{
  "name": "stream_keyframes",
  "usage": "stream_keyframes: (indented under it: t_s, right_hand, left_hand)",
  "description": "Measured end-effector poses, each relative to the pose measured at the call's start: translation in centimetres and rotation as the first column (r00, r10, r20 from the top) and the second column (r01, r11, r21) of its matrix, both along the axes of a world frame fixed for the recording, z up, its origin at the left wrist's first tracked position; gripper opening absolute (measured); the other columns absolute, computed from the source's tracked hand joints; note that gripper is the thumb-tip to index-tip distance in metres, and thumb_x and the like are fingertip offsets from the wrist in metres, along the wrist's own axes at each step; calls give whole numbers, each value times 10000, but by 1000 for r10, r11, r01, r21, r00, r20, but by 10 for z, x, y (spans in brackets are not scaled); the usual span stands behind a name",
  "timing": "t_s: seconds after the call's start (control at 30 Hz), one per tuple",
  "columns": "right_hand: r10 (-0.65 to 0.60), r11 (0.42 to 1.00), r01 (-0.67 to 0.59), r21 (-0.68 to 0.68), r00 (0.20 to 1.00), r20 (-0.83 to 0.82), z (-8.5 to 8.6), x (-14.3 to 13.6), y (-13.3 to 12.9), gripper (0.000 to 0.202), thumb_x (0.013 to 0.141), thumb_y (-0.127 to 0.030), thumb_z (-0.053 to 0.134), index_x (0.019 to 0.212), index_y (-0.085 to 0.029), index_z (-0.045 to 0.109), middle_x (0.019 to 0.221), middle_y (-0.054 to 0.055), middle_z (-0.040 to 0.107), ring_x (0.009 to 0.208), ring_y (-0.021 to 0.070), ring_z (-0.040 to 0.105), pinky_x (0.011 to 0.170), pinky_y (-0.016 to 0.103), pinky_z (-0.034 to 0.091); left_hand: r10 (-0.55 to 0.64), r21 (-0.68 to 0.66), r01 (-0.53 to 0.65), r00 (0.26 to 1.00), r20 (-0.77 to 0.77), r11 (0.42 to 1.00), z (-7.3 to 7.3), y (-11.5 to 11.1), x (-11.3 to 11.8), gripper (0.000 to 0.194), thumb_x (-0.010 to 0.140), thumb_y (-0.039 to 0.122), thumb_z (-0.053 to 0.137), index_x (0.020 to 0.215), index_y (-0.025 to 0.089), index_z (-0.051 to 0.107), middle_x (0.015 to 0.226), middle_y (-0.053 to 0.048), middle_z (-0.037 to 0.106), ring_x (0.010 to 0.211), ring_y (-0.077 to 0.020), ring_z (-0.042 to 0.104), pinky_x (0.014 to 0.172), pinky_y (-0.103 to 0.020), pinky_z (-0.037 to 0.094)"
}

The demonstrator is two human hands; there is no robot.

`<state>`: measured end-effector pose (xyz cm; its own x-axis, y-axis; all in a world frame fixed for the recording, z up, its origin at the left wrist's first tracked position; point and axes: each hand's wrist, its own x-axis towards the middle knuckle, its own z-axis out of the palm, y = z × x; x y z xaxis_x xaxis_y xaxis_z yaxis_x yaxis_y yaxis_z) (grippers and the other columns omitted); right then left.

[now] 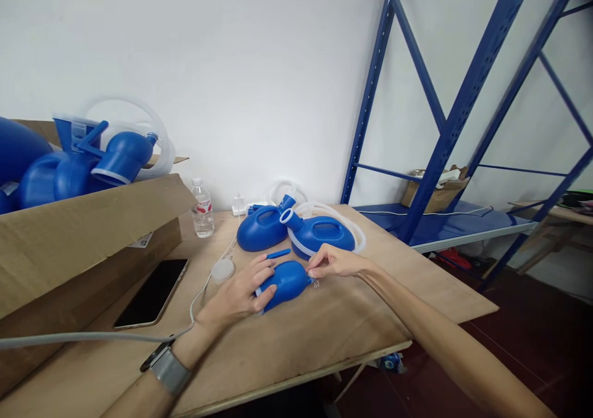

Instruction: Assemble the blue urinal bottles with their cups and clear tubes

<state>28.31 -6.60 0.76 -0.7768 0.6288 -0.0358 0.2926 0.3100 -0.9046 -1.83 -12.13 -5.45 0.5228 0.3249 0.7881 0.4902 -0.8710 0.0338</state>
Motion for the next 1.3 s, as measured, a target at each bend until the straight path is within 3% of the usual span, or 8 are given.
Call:
stream_keyframes:
  t_s: [0.2, 0.4, 0.7, 0.87, 0.97, 1.1, 1.2, 1.3]
  right_hand:
    - [-42, 999, 43, 3, 998, -55, -4, 4, -4, 604, 834, -629, 722, 1218, -164, 761, 1195, 105, 763, 1148, 309, 692, 1024, 432, 517]
    - [-144, 956, 125, 264, 988, 53, 2, 9, -12, 607, 886, -597, 686, 1388, -256, 651, 1455, 74, 617, 1363, 336, 547, 1167, 485, 406]
    - [-135, 919, 76, 387, 983, 128, 0, 16, -14, 566, 924, -580, 637, 1380, -245, 658, 1309, 88, 709, 1174, 310, 668, 1046, 456, 507]
    - [-502, 549, 438, 712, 854, -139, 3, 6, 23, 537, 952, -575, 579, 1386, -265, 639, 1426, 120, 618, 1321, 345, 554, 1121, 528, 421]
    - [-626, 393, 272, 878, 779, 39, -4, -3, 46, 774, 892, -643, 625, 1553, -284, 443, 1615, 139, 402, 1484, 405, 335, 1202, 616, 243]
    - [-701, 296, 134, 946, 703, 120, -21, 5, 62, 719, 923, -672, 539, 1508, -256, 494, 1566, 166, 456, 1456, 401, 360, 1208, 611, 196]
    - [-705, 322, 152, 934, 697, 130, -23, 35, 66, 661, 903, -649, 561, 1434, -256, 559, 1514, 158, 512, 1408, 404, 414, 1199, 648, 173]
    - [-666, 470, 236, 851, 727, 166, -13, 75, 70, 497, 943, -561, 485, 1315, -270, 640, 1432, 123, 594, 1395, 393, 440, 1204, 702, 50]
  left_hand:
    - [108, -49, -109, 994, -7, 993, 4, -1, 4, 382, 1052, 251, 436, 1428, 211, 491, 1333, -111, 687, 1292, -226, 627, 1082, -408, 559]
    - [67, 254, -54, 997, -43, 966, -4, 8, -4, 362, 1037, 117, 419, 1367, 250, 481, 1308, -119, 659, 1314, -227, 598, 1046, -454, 574]
    - [247, 184, -238, 968, -29, 954, -4, 7, 7, 522, 941, 531, 627, 1312, 171, 558, 1219, -182, 672, 1118, -313, 694, 934, -462, 611]
    - [330, -147, -356, 927, -176, 923, -14, 8, 7, 544, 927, 565, 623, 1326, 197, 594, 1331, -167, 640, 1094, -317, 709, 863, -441, 629]
    - [270, -321, -336, 935, -232, 886, -18, 6, 11, 592, 926, 548, 632, 1414, 224, 545, 1450, -156, 575, 1195, -311, 668, 972, -456, 587]
    - [157, -416, -242, 961, -227, 877, -14, 2, 10, 667, 1013, 493, 504, 1603, 270, 288, 1610, -131, 416, 1416, -269, 496, 1136, -434, 466]
    - [277, -371, -333, 940, -197, 867, -6, 5, 5, 608, 1052, 455, 411, 1606, 243, 279, 1576, -132, 458, 1433, -271, 464, 1162, -462, 422]
    - [559, -301, -578, 815, -155, 759, 0, 11, -2, 468, 1051, 398, 395, 1439, 169, 521, 1428, -175, 570, 1326, -324, 540, 1091, -512, 459]
